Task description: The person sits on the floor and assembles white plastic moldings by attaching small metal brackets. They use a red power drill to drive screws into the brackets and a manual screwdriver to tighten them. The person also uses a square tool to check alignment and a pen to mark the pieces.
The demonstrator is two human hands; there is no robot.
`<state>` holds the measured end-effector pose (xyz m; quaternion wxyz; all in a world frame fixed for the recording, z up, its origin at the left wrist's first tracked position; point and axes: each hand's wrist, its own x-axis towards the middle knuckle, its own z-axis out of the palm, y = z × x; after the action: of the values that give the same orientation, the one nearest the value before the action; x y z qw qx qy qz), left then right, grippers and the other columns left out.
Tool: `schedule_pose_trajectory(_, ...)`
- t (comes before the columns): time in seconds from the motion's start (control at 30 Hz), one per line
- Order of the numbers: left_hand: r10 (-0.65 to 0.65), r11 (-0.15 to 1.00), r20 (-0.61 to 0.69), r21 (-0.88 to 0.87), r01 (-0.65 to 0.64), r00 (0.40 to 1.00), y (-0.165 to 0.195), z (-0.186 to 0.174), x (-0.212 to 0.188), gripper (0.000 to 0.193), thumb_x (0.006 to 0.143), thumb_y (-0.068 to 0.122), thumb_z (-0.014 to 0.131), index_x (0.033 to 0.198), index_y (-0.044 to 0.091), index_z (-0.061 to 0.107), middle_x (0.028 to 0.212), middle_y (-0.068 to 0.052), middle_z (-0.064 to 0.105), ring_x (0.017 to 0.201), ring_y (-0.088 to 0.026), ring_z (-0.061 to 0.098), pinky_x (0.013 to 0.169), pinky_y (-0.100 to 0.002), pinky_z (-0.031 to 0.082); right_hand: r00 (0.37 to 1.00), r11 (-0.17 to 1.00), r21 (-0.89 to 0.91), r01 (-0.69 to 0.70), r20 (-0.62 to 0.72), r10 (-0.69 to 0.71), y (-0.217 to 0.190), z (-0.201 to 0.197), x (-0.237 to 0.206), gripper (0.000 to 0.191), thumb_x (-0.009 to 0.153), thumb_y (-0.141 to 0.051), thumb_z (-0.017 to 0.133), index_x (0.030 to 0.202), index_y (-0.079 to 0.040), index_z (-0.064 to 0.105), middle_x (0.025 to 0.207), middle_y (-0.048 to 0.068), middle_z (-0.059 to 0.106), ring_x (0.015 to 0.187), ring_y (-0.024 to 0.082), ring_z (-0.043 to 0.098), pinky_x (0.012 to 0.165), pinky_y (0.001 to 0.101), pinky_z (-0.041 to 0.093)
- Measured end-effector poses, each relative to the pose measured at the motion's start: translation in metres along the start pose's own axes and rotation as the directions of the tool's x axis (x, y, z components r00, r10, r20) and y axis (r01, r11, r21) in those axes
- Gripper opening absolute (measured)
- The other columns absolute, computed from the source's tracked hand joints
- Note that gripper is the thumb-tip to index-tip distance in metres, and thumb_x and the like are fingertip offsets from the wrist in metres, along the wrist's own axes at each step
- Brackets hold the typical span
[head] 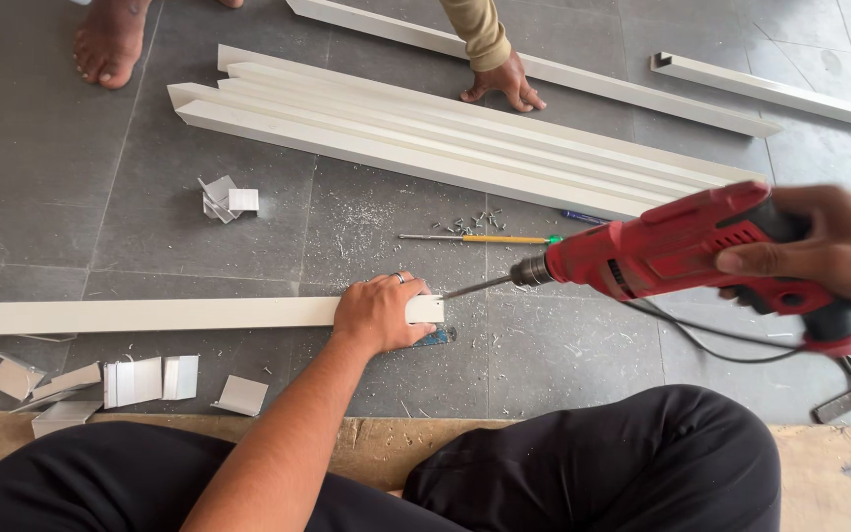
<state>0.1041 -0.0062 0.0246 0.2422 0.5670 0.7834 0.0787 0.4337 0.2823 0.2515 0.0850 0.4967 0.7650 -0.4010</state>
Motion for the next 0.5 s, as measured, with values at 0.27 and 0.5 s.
schedule_pose_trajectory(0.27, -0.023, 1.0, 0.043, 0.018, 0.022, 0.999, 0.002, -0.001, 0.002, 0.062, 0.076, 0.06, 0.079, 0.131, 0.035, 0.064, 0.129, 0.006, 0.065, 0.119, -0.018, 0.063, 0.101, -0.041, 0.052, 1.0, 0.733, -0.681, 0.003, -0.001, -0.005, -0.146, 0.017, -0.046, 0.064, 0.077, -0.052, 0.087, 0.134, -0.027, 0.075, 0.078, 0.007, 0.074, 0.068, 0.02, 0.073, 0.067, 0.0363, 0.063)
schedule_pose_trajectory(0.5, -0.004, 0.999, 0.02, 0.038, 0.003, 1.0, 0.002, 0.002, 0.003, 0.062, 0.077, 0.059, 0.079, 0.132, 0.036, 0.063, 0.126, 0.006, 0.065, 0.119, -0.018, 0.063, 0.099, -0.042, 0.052, 0.998, 0.627, -0.777, 0.058, 0.025, -0.062, -0.181, 0.041, -0.058, 0.063, 0.077, -0.06, 0.08, 0.132, -0.03, 0.073, 0.067, 0.004, 0.073, 0.059, 0.017, 0.073, 0.061, 0.0346, 0.065)
